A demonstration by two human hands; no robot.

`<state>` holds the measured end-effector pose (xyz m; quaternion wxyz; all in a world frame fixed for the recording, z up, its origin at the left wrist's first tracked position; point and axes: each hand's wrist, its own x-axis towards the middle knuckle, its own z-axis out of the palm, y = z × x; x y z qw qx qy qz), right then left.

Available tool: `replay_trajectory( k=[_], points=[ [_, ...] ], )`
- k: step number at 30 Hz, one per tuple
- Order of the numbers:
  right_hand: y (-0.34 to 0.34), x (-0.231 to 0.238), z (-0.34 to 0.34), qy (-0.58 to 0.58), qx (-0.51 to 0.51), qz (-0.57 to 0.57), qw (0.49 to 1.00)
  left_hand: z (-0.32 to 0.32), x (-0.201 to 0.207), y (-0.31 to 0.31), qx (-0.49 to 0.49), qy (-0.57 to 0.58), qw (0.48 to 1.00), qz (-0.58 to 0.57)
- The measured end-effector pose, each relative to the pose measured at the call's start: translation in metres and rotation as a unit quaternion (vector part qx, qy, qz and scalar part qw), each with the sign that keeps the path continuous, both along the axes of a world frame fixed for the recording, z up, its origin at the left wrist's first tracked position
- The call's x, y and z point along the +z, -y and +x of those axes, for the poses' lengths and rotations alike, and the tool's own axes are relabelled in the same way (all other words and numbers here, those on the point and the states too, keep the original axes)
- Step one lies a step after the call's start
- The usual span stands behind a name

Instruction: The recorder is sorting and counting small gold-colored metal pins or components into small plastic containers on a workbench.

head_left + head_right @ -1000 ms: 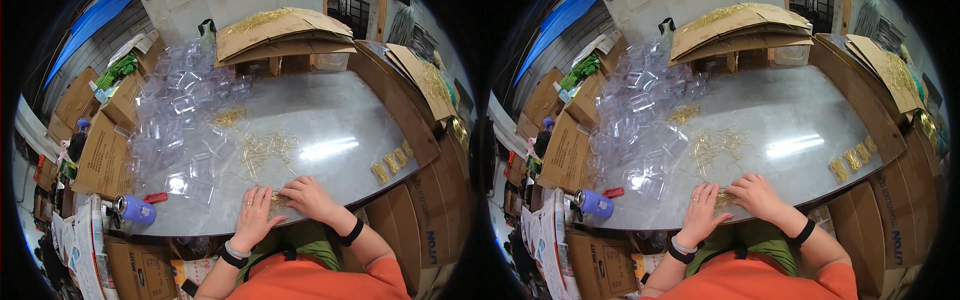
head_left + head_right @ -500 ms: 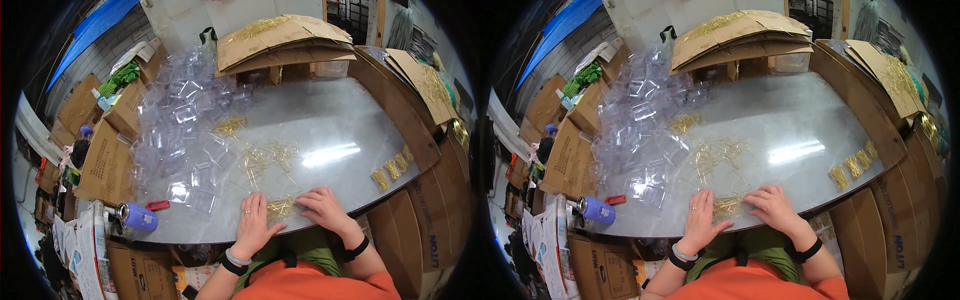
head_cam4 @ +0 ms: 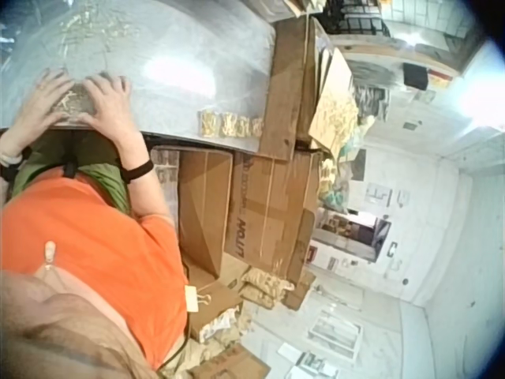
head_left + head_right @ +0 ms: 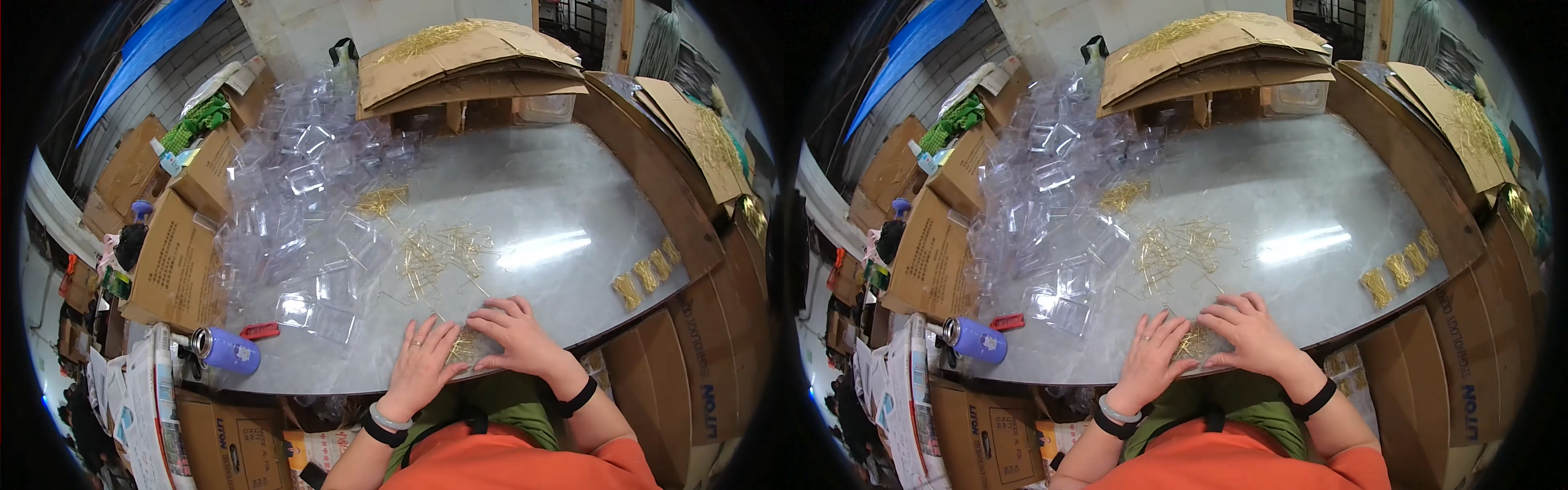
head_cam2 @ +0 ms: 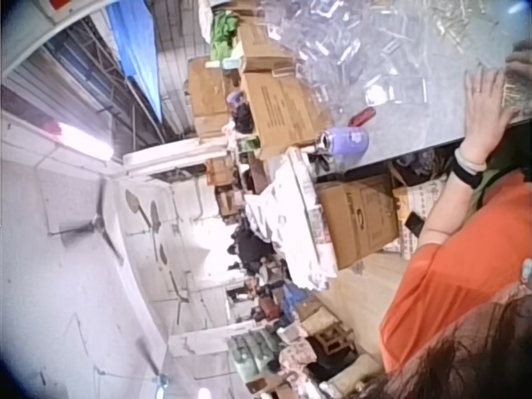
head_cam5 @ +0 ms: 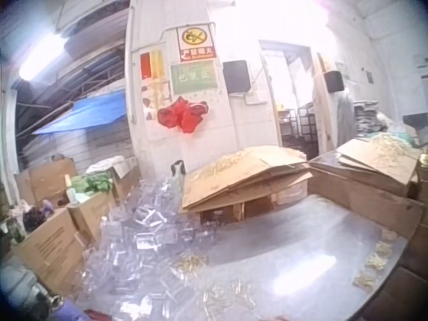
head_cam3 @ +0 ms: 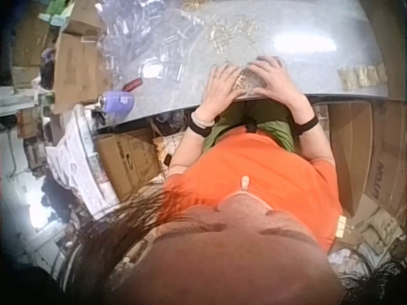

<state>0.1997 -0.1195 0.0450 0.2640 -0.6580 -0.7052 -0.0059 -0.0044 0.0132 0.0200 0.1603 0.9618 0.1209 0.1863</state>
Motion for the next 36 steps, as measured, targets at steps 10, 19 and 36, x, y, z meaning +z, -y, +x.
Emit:
replay_trajectory(
  k=[10, 19, 36],
  points=[
    [0.004, -0.024, -0.022, -0.107, -0.097, 0.045, 0.989, 0.001, -0.003, 0.000, 0.015, 0.032, 0.999, -0.026],
    [-0.001, -0.026, -0.053, -0.280, -0.031, 0.041, 0.959, 0.006, -0.002, 0.004, 0.055, -0.009, 0.998, 0.024],
    [-0.008, -0.005, -0.013, -0.024, -0.057, -0.021, 0.998, 0.005, 0.000, 0.007, 0.056, 0.017, 0.998, 0.020]
  ],
)
